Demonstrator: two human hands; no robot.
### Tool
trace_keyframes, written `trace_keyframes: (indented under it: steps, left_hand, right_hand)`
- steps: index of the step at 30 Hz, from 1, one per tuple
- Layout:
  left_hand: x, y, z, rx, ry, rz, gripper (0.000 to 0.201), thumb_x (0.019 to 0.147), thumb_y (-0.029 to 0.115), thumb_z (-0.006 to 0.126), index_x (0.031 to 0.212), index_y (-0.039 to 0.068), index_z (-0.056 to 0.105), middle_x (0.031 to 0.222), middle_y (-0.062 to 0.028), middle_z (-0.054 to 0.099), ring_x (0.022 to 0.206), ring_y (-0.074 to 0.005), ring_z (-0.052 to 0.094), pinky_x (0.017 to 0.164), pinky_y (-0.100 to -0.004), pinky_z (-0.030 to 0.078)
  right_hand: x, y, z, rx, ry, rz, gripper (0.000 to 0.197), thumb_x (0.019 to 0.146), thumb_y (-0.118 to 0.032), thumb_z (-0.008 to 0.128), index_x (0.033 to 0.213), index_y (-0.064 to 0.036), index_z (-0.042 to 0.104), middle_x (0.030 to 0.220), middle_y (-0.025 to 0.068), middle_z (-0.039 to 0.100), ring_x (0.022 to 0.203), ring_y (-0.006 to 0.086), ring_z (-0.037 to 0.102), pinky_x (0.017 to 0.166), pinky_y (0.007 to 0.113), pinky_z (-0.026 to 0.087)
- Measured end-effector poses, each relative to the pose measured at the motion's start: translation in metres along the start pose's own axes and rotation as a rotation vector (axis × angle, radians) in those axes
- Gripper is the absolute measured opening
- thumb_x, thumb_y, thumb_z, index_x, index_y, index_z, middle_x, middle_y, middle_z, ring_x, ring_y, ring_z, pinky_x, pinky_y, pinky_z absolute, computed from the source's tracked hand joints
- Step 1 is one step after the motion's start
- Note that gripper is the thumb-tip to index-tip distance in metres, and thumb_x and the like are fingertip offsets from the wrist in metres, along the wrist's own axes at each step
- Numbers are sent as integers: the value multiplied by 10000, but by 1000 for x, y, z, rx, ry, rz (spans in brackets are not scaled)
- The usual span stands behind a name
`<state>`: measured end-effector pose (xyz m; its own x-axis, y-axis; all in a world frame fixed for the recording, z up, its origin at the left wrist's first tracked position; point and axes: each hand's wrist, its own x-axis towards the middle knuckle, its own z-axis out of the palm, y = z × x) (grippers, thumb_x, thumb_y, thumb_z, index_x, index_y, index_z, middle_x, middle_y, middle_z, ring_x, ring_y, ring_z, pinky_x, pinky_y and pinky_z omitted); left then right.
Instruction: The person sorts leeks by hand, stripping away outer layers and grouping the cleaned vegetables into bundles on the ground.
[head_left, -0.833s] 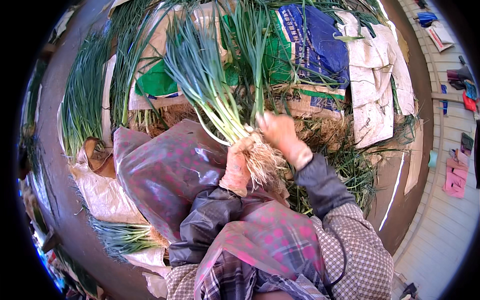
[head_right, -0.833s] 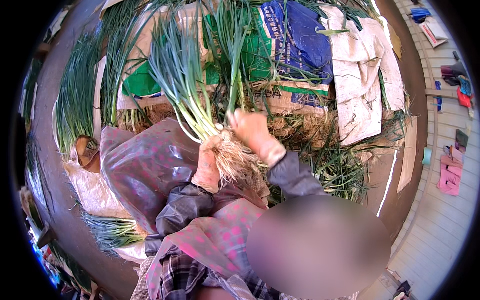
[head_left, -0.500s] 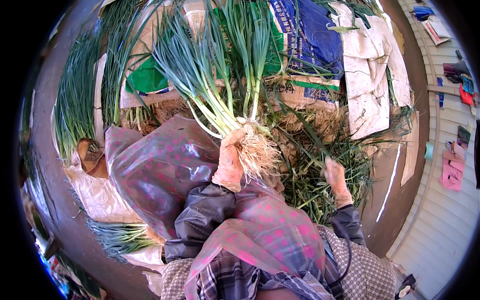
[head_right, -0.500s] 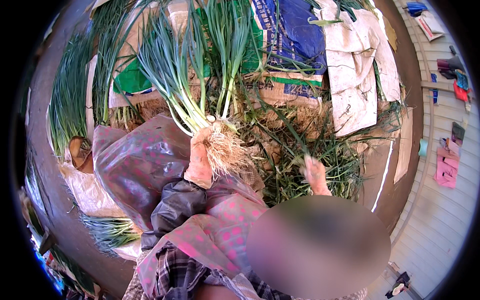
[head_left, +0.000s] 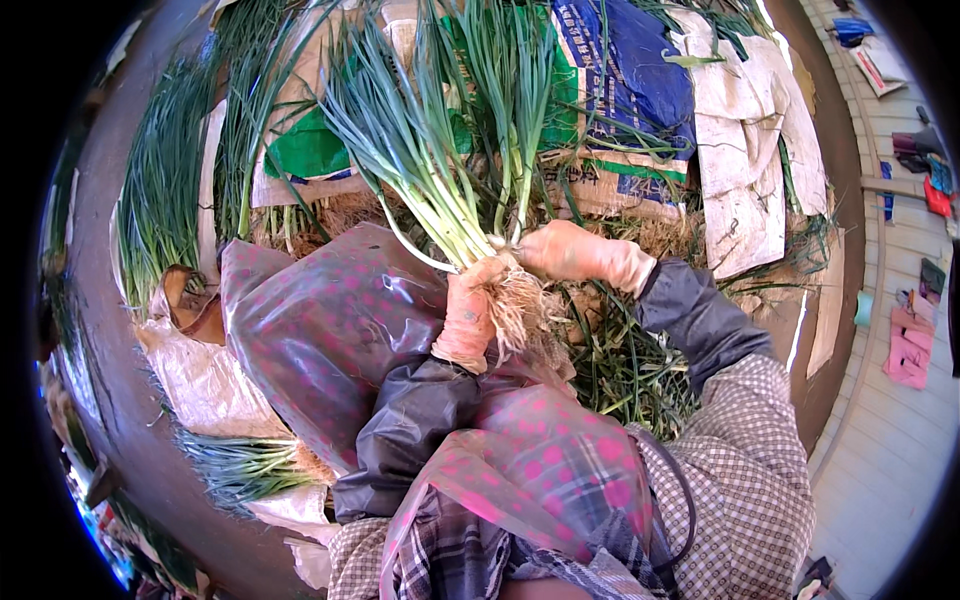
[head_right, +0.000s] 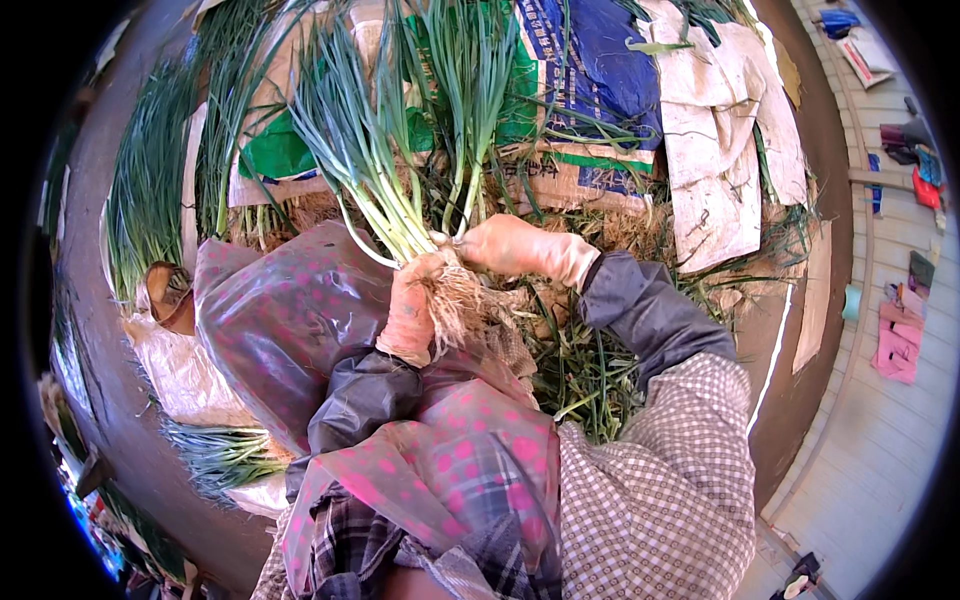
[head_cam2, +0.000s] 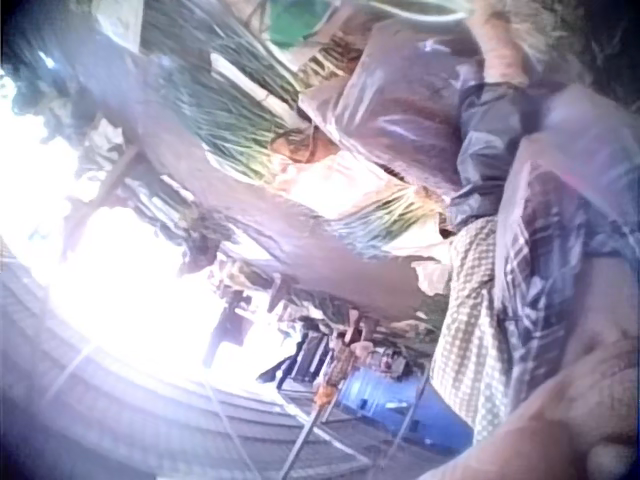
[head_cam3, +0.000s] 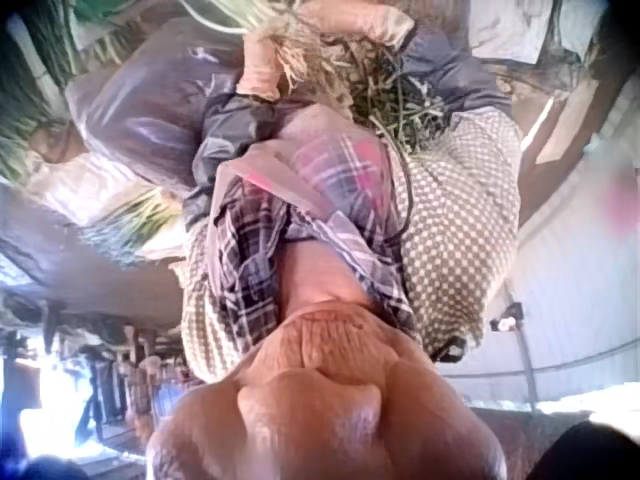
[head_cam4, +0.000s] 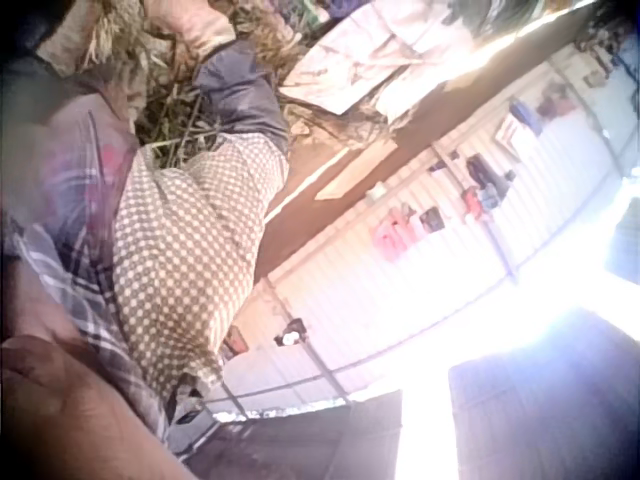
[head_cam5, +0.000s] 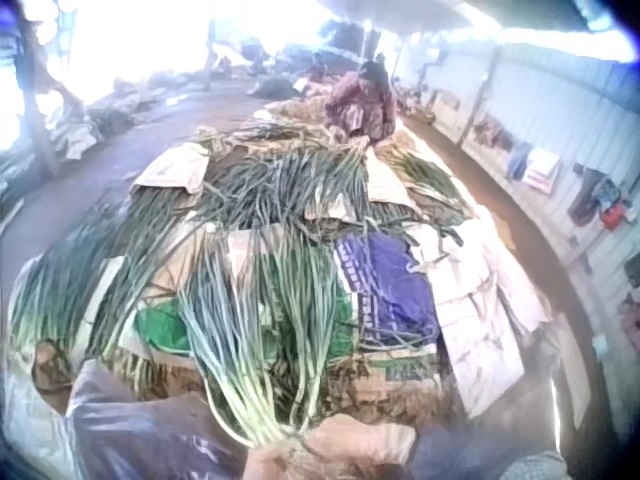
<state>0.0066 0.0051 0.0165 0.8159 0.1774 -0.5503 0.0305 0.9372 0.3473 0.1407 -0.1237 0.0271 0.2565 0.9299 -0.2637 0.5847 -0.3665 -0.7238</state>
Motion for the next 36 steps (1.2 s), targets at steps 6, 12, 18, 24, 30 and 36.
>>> trace_keyframes:
  steps: [6,12,18,24,30,36]
  left_hand:
    - [0,11,4,-78,59,-25,270,796,18,575,1065,17,544,844,-42,594,702,-140,586,621,-248,493]
    - [-10,11,-3,-280,17,-220,308,808,100,572,1101,15,534,899,-78,623,814,-190,609,746,-326,514]
    - [-17,9,13,-420,-157,-356,300,800,153,565,1058,2,588,943,-117,653,822,-241,631,766,-376,529]
    - [-14,26,7,-27,-175,-248,290,843,54,526,1125,-9,537,1028,-160,651,896,-245,647,809,-355,528]
    - [5,-3,-11,-82,-55,-296,238,862,99,544,1048,-36,603,890,-108,665,780,-221,651,728,-346,546]
    - [-7,7,-12,-382,-257,-215,325,815,130,577,1072,-70,574,976,-151,642,843,-268,643,754,-390,551]
  right_hand:
    - [-41,-84,-20,722,38,54,277,936,-313,499,916,-68,625,699,95,625,589,263,589,546,341,465]
    - [-80,23,10,-141,-119,1032,546,901,-515,512,1315,-158,524,1089,90,671,1011,165,650,745,305,527]
    - [2,7,62,1084,609,25,365,915,-276,599,1177,-22,581,1011,15,610,866,128,563,784,273,448]
    - [-7,26,3,304,443,327,303,903,-308,587,753,-67,690,628,46,624,591,175,584,552,307,444]
    - [12,-10,26,-451,626,348,398,927,-355,544,632,-89,512,544,115,543,505,303,570,457,404,432]
    - [11,-10,26,-733,840,132,345,896,-239,613,592,-134,489,450,37,418,373,210,450,381,341,351]
